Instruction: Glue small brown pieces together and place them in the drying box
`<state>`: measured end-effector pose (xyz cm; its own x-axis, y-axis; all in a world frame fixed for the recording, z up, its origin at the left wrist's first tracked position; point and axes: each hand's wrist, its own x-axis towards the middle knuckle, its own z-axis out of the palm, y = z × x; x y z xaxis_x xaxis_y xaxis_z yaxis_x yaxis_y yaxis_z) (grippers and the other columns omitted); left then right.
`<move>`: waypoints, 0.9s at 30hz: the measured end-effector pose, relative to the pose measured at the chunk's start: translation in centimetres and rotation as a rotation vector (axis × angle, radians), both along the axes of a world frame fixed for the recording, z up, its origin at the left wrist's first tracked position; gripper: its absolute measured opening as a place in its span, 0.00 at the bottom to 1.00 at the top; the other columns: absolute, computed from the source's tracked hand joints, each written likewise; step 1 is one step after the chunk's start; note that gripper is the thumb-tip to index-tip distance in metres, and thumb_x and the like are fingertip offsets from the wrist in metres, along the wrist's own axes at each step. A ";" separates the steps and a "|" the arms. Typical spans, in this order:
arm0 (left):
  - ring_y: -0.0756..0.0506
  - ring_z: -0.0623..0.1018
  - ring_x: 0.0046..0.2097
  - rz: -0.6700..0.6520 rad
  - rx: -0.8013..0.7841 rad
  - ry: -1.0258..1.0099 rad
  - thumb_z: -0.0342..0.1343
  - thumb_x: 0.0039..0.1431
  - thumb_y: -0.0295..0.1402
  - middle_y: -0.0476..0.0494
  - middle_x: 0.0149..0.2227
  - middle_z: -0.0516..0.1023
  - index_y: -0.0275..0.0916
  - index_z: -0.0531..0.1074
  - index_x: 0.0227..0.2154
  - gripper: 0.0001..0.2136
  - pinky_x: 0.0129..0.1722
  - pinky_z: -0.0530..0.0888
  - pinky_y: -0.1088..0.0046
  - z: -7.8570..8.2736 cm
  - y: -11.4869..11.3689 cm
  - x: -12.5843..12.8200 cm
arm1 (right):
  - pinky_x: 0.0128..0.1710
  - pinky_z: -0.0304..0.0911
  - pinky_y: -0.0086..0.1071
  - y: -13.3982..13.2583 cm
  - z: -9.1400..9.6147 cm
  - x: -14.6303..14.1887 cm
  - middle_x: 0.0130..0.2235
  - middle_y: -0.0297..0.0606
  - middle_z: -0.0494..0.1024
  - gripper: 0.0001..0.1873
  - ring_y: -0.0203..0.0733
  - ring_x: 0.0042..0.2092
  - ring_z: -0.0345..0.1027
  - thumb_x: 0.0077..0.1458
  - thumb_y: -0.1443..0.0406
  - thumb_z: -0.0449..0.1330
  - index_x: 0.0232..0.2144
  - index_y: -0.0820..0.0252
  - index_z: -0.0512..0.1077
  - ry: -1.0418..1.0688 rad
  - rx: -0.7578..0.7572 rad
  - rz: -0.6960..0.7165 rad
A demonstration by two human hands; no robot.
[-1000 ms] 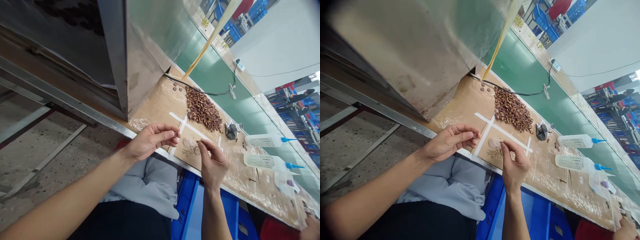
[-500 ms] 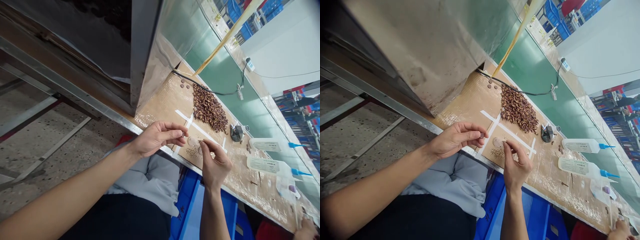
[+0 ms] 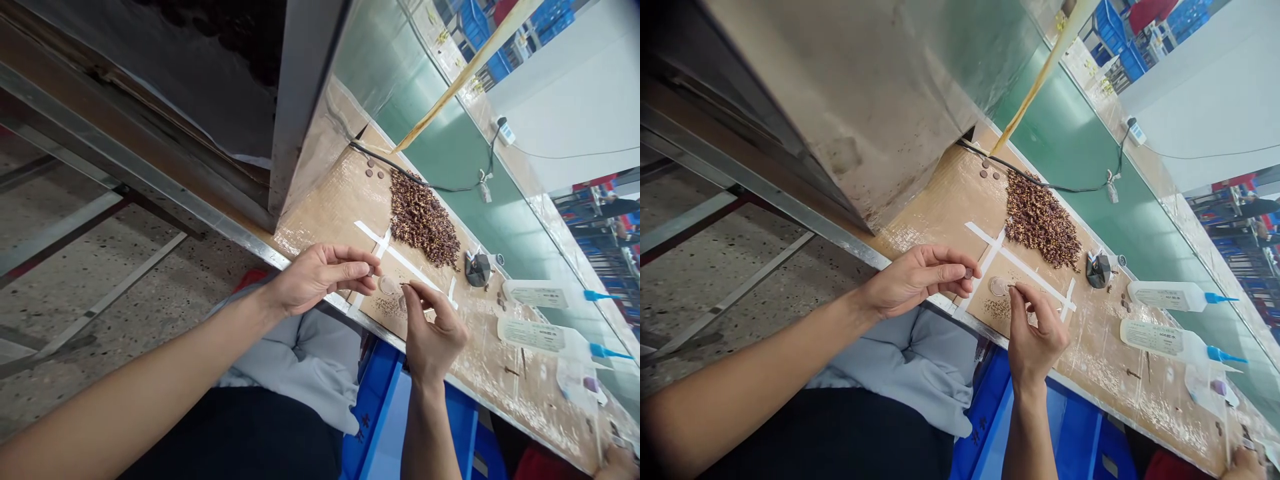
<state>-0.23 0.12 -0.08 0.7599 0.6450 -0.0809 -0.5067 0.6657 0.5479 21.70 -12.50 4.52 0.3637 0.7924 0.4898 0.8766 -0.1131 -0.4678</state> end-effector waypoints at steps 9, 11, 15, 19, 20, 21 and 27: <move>0.45 0.91 0.41 -0.003 -0.011 0.018 0.81 0.63 0.33 0.37 0.41 0.93 0.34 0.91 0.49 0.14 0.48 0.85 0.71 0.4 0.0 -0.1 | 0.46 0.75 0.39 0.0 -0.1 -0.3 0.44 0.37 0.91 0.10 0.45 0.38 0.82 0.75 0.55 0.72 0.47 0.53 0.90 -0.036 0.031 0.012; 0.45 0.91 0.41 -0.004 -0.013 0.029 0.82 0.63 0.33 0.36 0.41 0.93 0.34 0.91 0.49 0.14 0.49 0.86 0.70 0.4 0.1 -0.1 | 0.46 0.75 0.38 0.0 -0.1 -0.2 0.44 0.36 0.91 0.09 0.44 0.39 0.82 0.74 0.56 0.74 0.48 0.53 0.90 -0.021 0.060 0.001; 0.45 0.91 0.41 -0.003 -0.014 0.031 0.81 0.64 0.33 0.37 0.41 0.93 0.35 0.92 0.49 0.13 0.49 0.86 0.71 0.4 0.1 -0.1 | 0.49 0.77 0.39 0.2 0.0 0.1 0.46 0.38 0.91 0.08 0.47 0.44 0.86 0.75 0.57 0.73 0.49 0.53 0.90 0.022 0.081 0.002; 0.46 0.91 0.41 -0.003 -0.013 0.030 0.80 0.64 0.32 0.37 0.41 0.93 0.35 0.92 0.49 0.13 0.49 0.86 0.72 0.4 0.1 0.0 | 0.52 0.78 0.41 0.6 -0.2 0.4 0.48 0.39 0.91 0.08 0.48 0.46 0.87 0.77 0.58 0.71 0.50 0.52 0.89 0.004 0.069 0.029; 0.46 0.91 0.41 -0.002 -0.014 0.029 0.80 0.64 0.32 0.37 0.41 0.93 0.35 0.92 0.49 0.12 0.49 0.86 0.72 0.4 0.0 0.0 | 0.52 0.78 0.41 0.6 -0.2 0.4 0.48 0.38 0.91 0.07 0.47 0.46 0.87 0.77 0.59 0.71 0.49 0.52 0.89 0.004 0.069 0.043; 0.46 0.91 0.41 0.000 -0.014 0.028 0.80 0.64 0.32 0.37 0.41 0.93 0.35 0.92 0.49 0.12 0.49 0.86 0.72 0.5 0.0 0.0 | 0.52 0.78 0.40 0.7 -0.3 0.5 0.48 0.38 0.91 0.07 0.47 0.46 0.87 0.77 0.59 0.71 0.49 0.52 0.89 0.004 0.068 0.060; 0.46 0.91 0.41 -0.003 -0.015 0.026 0.80 0.65 0.32 0.38 0.41 0.93 0.35 0.92 0.49 0.12 0.49 0.86 0.73 0.4 0.0 0.0 | 0.53 0.78 0.40 0.8 -0.6 0.6 0.48 0.37 0.91 0.06 0.46 0.47 0.86 0.77 0.61 0.70 0.50 0.52 0.89 -0.013 0.074 0.093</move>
<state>-0.24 0.14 0.30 0.7593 0.6415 -0.1098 -0.4908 0.6751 0.5508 22.33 -11.68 3.90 0.2835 0.7836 0.5528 0.8878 0.0035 -0.4602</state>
